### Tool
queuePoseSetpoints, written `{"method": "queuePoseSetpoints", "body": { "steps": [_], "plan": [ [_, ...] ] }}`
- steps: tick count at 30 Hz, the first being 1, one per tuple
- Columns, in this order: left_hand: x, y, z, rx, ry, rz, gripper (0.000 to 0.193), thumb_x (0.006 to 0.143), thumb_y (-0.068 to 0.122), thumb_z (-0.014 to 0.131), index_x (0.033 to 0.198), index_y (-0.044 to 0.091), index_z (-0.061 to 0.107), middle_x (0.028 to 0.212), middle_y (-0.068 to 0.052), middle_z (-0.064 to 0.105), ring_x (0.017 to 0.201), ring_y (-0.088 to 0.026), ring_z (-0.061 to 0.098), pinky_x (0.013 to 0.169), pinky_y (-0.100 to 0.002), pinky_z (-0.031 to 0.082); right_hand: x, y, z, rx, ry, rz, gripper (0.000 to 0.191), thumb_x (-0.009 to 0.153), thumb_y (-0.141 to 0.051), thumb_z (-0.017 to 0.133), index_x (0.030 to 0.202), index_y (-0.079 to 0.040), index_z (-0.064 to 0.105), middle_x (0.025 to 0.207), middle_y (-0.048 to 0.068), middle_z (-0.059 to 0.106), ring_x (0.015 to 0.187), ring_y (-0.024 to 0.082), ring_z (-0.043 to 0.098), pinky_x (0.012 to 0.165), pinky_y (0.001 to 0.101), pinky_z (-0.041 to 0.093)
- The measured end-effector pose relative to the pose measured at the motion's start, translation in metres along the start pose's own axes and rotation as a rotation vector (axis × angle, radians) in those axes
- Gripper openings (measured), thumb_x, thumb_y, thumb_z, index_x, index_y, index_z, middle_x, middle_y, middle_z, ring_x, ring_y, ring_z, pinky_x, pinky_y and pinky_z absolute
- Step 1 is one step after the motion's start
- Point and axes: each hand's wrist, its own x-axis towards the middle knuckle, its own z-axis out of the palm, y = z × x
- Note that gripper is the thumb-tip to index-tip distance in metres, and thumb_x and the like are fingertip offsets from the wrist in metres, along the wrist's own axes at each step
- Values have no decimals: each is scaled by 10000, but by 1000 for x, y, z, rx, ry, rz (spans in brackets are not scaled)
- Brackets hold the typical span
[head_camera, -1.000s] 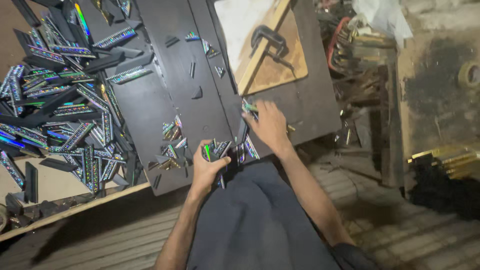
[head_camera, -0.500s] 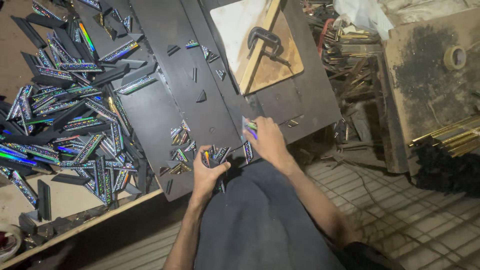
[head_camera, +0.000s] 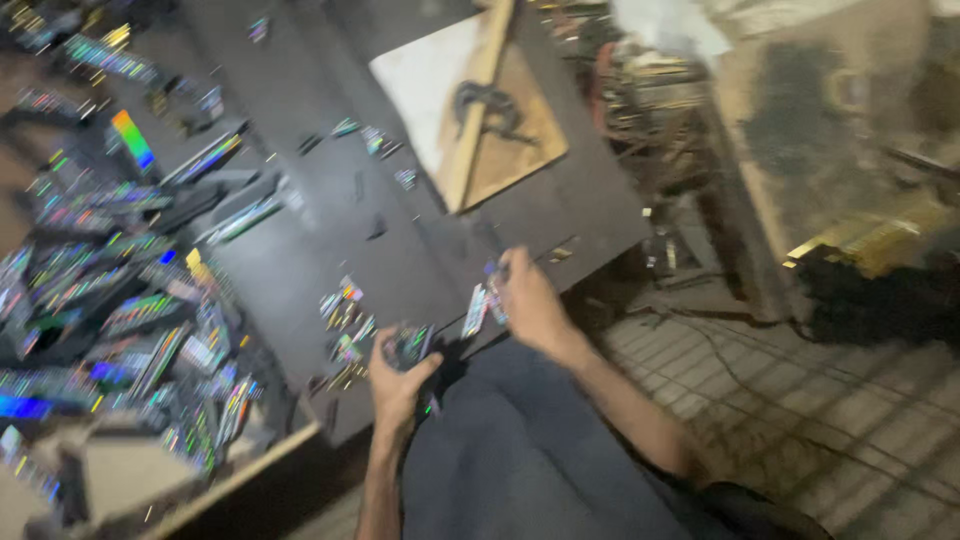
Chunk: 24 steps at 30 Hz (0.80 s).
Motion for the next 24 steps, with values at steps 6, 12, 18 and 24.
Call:
{"method": "queuePoseSetpoints", "body": {
  "steps": [6,12,18,24],
  "plan": [
    [18,-20,16,8,-103,39,670,625,-30,855,1214,33,543,966,-107,706,817,-177,678,738,-331,562,-29,11,26,-285,80,-161,492,875,-259,752,1212,24,532,1217,230,531,1122,439,493,923,542,396],
    [37,-28,25,-8,-244,135,726,583,-5,907,1211,-10,544,910,-117,704,763,-163,680,736,-326,579,-34,14,34,-193,88,-300,605,903,-227,758,1324,82,452,1281,275,475,1189,453,468,1027,524,386],
    [48,-12,28,167,-188,262,743,554,32,931,1192,-5,553,922,-115,718,791,-157,693,782,-327,577,-29,14,33,-267,-37,-284,729,712,12,691,1393,68,437,1322,259,500,1231,448,497,1064,480,416],
    [50,3,34,13,-137,283,716,555,41,901,1161,27,520,803,-115,709,683,-184,694,700,-369,603,-9,2,16,-88,-30,-425,706,768,-28,744,1372,98,399,1295,281,482,1227,469,483,1068,499,406]
  ]
}}
